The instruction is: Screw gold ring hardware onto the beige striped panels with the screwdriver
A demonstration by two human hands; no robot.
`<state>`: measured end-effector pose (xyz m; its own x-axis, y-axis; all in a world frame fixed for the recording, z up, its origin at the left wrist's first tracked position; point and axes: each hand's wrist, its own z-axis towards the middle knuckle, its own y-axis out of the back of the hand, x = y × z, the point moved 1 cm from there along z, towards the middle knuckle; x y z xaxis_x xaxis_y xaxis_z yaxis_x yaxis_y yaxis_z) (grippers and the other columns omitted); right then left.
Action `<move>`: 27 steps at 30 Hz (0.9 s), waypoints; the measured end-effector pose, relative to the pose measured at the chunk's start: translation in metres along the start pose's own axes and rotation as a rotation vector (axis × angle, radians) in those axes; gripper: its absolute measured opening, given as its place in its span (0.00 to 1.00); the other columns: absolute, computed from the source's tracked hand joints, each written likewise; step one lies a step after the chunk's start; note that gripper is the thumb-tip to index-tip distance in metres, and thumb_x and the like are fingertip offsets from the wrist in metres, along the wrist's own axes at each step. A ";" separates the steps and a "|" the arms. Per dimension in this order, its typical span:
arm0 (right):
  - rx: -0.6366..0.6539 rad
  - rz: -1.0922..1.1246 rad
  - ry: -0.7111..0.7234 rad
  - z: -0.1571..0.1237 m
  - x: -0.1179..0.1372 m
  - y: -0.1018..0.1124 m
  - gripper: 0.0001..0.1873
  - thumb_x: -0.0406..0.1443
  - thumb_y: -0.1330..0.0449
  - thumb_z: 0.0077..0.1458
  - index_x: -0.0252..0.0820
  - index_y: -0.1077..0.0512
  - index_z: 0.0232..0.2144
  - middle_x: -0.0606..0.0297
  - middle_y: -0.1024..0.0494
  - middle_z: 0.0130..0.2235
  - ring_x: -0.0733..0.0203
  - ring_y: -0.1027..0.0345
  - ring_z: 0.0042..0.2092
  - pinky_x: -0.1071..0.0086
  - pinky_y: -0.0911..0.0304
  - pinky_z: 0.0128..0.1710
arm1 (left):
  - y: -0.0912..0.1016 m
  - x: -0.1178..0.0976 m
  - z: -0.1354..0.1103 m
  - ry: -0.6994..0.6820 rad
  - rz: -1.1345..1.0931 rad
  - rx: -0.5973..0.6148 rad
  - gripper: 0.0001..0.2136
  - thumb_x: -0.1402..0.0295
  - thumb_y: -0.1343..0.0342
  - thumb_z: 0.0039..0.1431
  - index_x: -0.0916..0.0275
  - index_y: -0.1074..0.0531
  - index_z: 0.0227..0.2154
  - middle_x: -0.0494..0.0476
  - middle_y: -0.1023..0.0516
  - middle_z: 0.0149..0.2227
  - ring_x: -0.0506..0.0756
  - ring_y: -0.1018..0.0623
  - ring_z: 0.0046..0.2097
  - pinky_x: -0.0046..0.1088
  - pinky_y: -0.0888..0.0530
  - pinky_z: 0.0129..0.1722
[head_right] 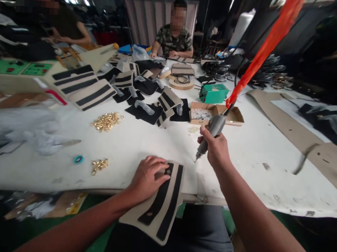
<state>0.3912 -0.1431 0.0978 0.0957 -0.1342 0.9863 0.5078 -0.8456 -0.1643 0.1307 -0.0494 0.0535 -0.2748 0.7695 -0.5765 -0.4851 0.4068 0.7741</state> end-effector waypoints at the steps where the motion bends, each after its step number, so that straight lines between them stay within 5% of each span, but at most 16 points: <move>1: -0.019 0.032 -0.004 -0.004 0.002 -0.009 0.30 0.51 0.22 0.44 0.37 0.28 0.37 0.64 0.25 0.33 0.63 0.30 0.29 0.68 0.31 0.29 | 0.000 0.000 0.000 0.003 0.000 0.000 0.13 0.66 0.30 0.58 0.55 0.20 0.46 0.52 0.20 0.53 0.59 0.26 0.57 0.44 0.30 0.56; 8: 0.267 0.039 0.092 -0.074 0.019 -0.054 0.25 0.46 0.23 0.49 0.41 0.26 0.43 0.68 0.26 0.29 0.64 0.33 0.25 0.71 0.35 0.19 | 0.000 -0.001 0.000 -0.025 0.037 0.027 0.13 0.63 0.31 0.59 0.54 0.19 0.47 0.53 0.20 0.54 0.61 0.27 0.56 0.45 0.29 0.53; 11: 0.339 -0.095 0.135 -0.090 0.015 -0.065 0.21 0.46 0.23 0.49 0.40 0.25 0.36 0.67 0.26 0.28 0.64 0.33 0.26 0.71 0.34 0.22 | 0.000 0.000 0.000 -0.025 0.046 0.034 0.13 0.61 0.32 0.61 0.54 0.19 0.48 0.52 0.20 0.54 0.61 0.28 0.57 0.46 0.29 0.53; 27: 0.305 -0.243 0.237 -0.094 0.001 -0.070 0.19 0.48 0.26 0.53 0.40 0.24 0.32 0.67 0.26 0.26 0.63 0.33 0.27 0.68 0.35 0.27 | -0.003 0.002 -0.002 -0.034 0.041 0.047 0.11 0.60 0.34 0.63 0.54 0.20 0.47 0.52 0.21 0.56 0.63 0.29 0.60 0.47 0.30 0.55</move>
<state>0.2747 -0.1325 0.1115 -0.2384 -0.0952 0.9665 0.7237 -0.6810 0.1114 0.1296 -0.0501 0.0492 -0.2651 0.8018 -0.5356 -0.4346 0.3965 0.8086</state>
